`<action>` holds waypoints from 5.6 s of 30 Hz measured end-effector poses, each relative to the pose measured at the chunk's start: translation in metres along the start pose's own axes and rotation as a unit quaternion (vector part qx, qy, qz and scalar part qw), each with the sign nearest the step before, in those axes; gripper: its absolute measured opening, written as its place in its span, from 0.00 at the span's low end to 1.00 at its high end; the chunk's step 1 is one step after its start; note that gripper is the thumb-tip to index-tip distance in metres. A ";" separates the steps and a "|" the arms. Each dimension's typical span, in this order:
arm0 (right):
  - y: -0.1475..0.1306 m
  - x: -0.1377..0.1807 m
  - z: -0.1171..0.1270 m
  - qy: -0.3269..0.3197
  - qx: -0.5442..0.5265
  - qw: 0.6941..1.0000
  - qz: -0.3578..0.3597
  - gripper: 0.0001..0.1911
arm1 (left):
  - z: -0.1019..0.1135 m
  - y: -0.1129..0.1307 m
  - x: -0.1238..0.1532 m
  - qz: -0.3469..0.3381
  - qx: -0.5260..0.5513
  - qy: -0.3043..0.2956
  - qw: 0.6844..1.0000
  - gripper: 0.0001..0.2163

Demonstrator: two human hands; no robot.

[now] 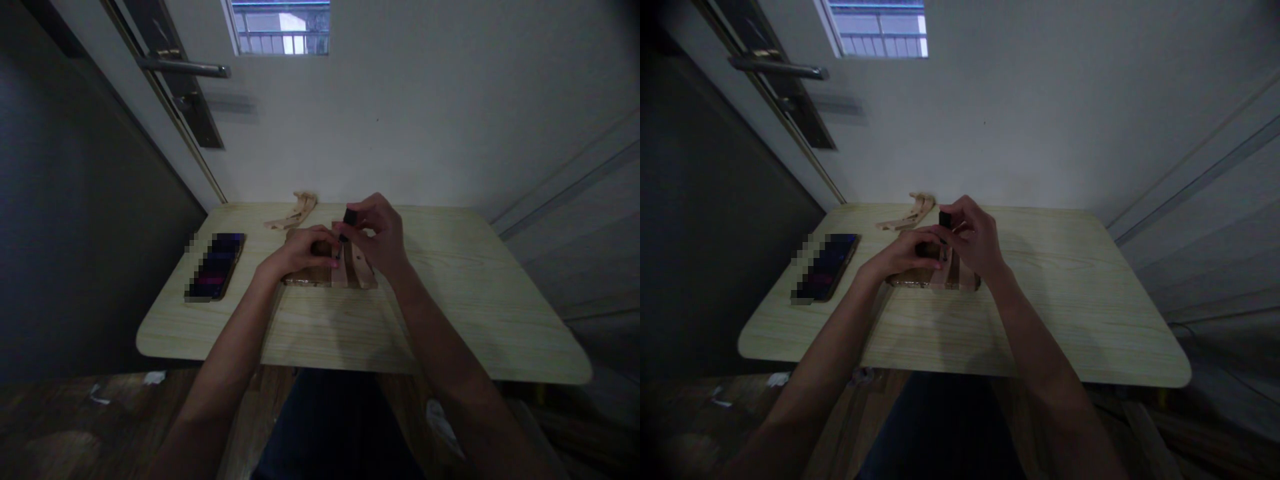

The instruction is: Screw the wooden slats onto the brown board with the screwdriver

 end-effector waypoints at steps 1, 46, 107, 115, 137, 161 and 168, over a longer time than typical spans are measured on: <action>-0.001 0.000 0.000 0.004 0.005 1.000 0.009 0.15 | 0.000 0.001 0.000 -0.002 0.001 0.001 1.000 0.14; -0.005 -0.001 -0.012 -0.093 -0.089 0.990 -0.058 0.12 | -0.001 -0.003 0.001 0.007 -0.014 -0.001 1.000 0.16; -0.015 0.001 0.002 0.018 0.070 0.997 0.040 0.13 | 0.002 0.002 0.000 0.000 0.005 0.006 1.000 0.14; -0.006 0.004 -0.012 -0.076 -0.089 0.992 -0.043 0.18 | -0.001 0.000 -0.001 -0.003 0.009 -0.003 1.000 0.13; 0.000 0.006 -0.012 -0.084 -0.123 0.988 -0.049 0.13 | 0.000 0.001 0.000 -0.008 0.006 0.000 1.000 0.13; -0.011 0.001 -0.009 -0.095 0.045 0.994 0.029 0.16 | 0.000 -0.002 0.000 -0.003 0.003 0.004 1.000 0.15; -0.020 0.000 -0.009 -0.120 -0.031 0.992 0.013 0.16 | 0.001 0.001 0.000 -0.013 0.000 0.013 1.000 0.14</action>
Point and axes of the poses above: each hand's wrist, its own x-axis away from the middle knuckle, its own z-axis out of the back of the hand, y = z × x, the point moved 8 cm from there along -x, towards the middle knuckle, and after that the axes turned 5 degrees about y, right-handed, at the moved point
